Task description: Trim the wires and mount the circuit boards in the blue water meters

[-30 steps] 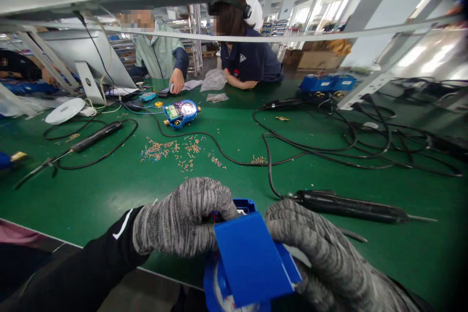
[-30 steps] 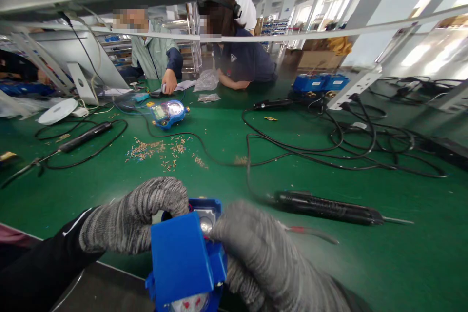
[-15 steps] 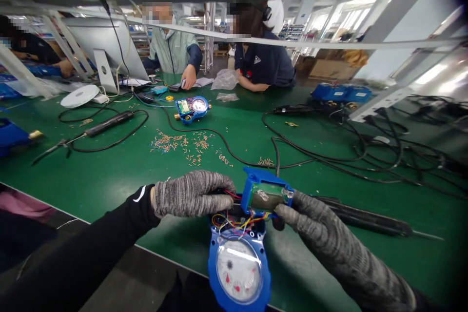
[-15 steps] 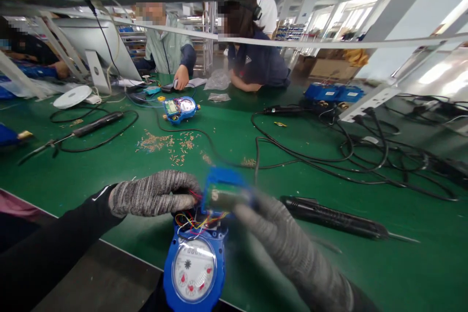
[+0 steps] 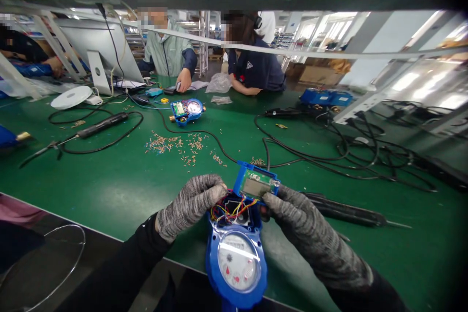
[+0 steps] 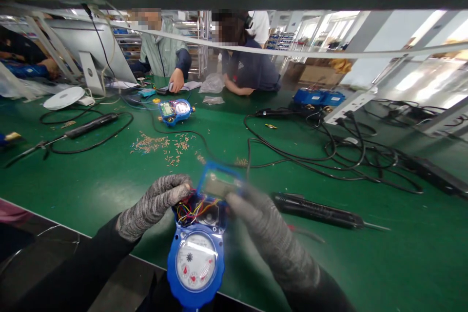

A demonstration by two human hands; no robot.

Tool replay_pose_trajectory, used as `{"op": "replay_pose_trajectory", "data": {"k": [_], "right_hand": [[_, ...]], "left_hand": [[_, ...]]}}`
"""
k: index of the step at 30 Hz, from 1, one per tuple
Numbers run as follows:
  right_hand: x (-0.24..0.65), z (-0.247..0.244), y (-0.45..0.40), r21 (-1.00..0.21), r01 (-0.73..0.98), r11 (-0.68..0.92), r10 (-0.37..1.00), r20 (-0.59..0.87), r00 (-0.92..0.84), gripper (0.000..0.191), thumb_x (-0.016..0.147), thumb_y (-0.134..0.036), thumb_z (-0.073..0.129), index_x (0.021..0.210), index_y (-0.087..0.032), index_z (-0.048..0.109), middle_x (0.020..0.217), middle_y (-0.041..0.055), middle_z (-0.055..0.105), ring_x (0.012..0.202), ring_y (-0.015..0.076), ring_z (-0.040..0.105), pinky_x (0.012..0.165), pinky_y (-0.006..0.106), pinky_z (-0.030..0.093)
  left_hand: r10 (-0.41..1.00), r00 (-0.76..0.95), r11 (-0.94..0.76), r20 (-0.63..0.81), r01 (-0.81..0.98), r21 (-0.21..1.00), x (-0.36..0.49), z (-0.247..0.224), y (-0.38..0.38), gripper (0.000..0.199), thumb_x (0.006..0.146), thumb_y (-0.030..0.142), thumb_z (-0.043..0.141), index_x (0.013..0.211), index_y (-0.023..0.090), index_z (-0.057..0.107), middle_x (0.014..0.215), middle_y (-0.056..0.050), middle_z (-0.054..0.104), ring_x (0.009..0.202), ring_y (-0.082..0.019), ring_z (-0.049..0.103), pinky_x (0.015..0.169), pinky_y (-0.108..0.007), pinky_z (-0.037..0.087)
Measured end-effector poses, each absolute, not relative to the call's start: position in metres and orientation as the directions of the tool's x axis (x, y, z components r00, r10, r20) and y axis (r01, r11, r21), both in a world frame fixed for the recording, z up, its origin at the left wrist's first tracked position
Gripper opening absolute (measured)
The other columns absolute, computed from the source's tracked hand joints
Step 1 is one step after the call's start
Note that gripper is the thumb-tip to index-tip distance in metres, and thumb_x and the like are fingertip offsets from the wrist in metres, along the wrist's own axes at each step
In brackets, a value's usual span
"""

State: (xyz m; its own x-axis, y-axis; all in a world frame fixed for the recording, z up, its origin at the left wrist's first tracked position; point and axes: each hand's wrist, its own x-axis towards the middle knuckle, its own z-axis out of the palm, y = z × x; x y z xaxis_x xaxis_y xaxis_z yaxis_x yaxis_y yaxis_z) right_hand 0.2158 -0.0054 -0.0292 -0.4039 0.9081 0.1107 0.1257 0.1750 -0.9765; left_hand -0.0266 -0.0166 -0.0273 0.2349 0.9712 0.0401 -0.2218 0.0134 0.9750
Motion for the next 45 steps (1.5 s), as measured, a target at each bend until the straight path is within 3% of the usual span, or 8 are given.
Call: {"op": "replay_pose_trajectory", "data": {"k": [7, 14, 21, 28, 31, 34, 40, 45], "right_hand": [[0.212, -0.024, -0.008, -1.0, -0.007, -0.006, 0.908, -0.003, -0.418, 0.039, 0.092, -0.043, 0.059, 0.126, -0.026, 0.067, 0.105, 0.0053, 0.074, 0.09, 0.0218, 0.067, 0.083, 0.04, 0.057], [0.204, -0.028, -0.012, -0.985, -0.139, -0.106, 0.91, -0.04, -0.413, 0.03, 0.093, -0.039, 0.058, 0.115, -0.024, 0.072, 0.092, 0.0028, 0.074, 0.09, 0.021, 0.066, 0.086, 0.039, 0.055], [0.212, -0.03, -0.009, -0.996, -0.08, -0.033, 0.923, 0.0, -0.384, 0.028, 0.09, -0.043, 0.063, 0.108, -0.024, 0.073, 0.094, 0.0036, 0.074, 0.092, 0.0219, 0.066, 0.085, 0.04, 0.055], [0.212, -0.022, -0.011, -0.994, -0.093, -0.056, 0.906, -0.011, -0.424, 0.022, 0.092, -0.038, 0.062, 0.107, -0.027, 0.074, 0.09, 0.0007, 0.075, 0.089, 0.0206, 0.067, 0.085, 0.039, 0.055], [0.212, -0.022, -0.01, -0.996, -0.077, -0.038, 0.911, -0.003, -0.412, 0.026, 0.091, -0.038, 0.063, 0.111, -0.026, 0.074, 0.093, 0.0017, 0.075, 0.089, 0.0207, 0.067, 0.085, 0.039, 0.055], [0.211, -0.023, -0.009, -0.998, -0.04, -0.042, 0.897, -0.02, -0.443, 0.027, 0.091, -0.039, 0.063, 0.112, -0.026, 0.074, 0.096, 0.0028, 0.076, 0.09, 0.0212, 0.068, 0.085, 0.041, 0.056], [0.213, -0.027, -0.006, -0.997, -0.063, -0.051, 0.9, -0.018, -0.436, 0.038, 0.09, -0.042, 0.064, 0.124, -0.025, 0.069, 0.113, 0.0065, 0.074, 0.106, 0.0249, 0.066, 0.093, 0.044, 0.053], [0.218, -0.029, -0.007, -0.995, -0.095, -0.032, 0.917, 0.009, -0.399, 0.034, 0.088, -0.044, 0.065, 0.116, -0.026, 0.073, 0.115, 0.0055, 0.074, 0.108, 0.027, 0.065, 0.094, 0.044, 0.052]], "left_hand": [[0.956, 0.27, -0.057, 0.114, -0.211, 0.976, -0.032, -0.037, -0.015, 0.018, 0.083, 0.034, 0.072, 0.093, 0.019, 0.074, 0.117, -0.006, 0.066, 0.109, -0.021, 0.061, 0.094, -0.033, 0.047], [0.997, 0.059, -0.037, 0.057, -0.301, 0.953, -0.017, -0.067, -0.022, 0.029, 0.089, 0.041, 0.063, 0.105, 0.02, 0.072, 0.103, -0.008, 0.073, 0.096, -0.024, 0.068, 0.089, -0.038, 0.052], [0.989, 0.004, -0.146, 0.146, -0.034, 0.989, -0.016, -0.051, -0.021, 0.016, 0.075, 0.025, 0.08, 0.086, 0.019, 0.07, 0.086, -0.002, 0.07, 0.084, -0.018, 0.064, 0.082, -0.033, 0.05], [0.972, -0.047, -0.22, 0.23, 0.158, 0.963, -0.02, -0.036, -0.022, 0.011, 0.084, 0.028, 0.069, 0.091, 0.019, 0.073, 0.108, -0.008, 0.07, 0.109, -0.024, 0.06, 0.107, -0.044, 0.039], [0.977, 0.09, -0.193, 0.193, -0.01, 0.981, -0.026, -0.039, -0.024, 0.016, 0.083, 0.032, 0.07, 0.093, 0.02, 0.074, 0.134, -0.008, 0.062, 0.121, -0.025, 0.056, 0.107, -0.041, 0.04], [0.982, 0.179, -0.003, 0.055, -0.278, 0.96, -0.027, -0.055, -0.02, 0.035, 0.083, 0.041, 0.066, 0.109, 0.018, 0.073, 0.117, -0.01, 0.072, 0.104, -0.026, 0.066, 0.095, -0.041, 0.049], [0.998, 0.064, -0.007, 0.027, -0.302, 0.953, -0.019, -0.07, -0.017, 0.038, 0.088, 0.044, 0.061, 0.111, 0.018, 0.074, 0.115, -0.01, 0.073, 0.114, -0.027, 0.063, 0.107, -0.043, 0.043], [0.875, -0.248, -0.382, 0.416, 0.176, 0.907, -0.025, -0.042, -0.052, 0.028, 0.084, 0.034, 0.071, 0.112, 0.029, 0.07, 0.107, -0.002, 0.071, 0.1, -0.018, 0.064, 0.09, -0.032, 0.052]]}}
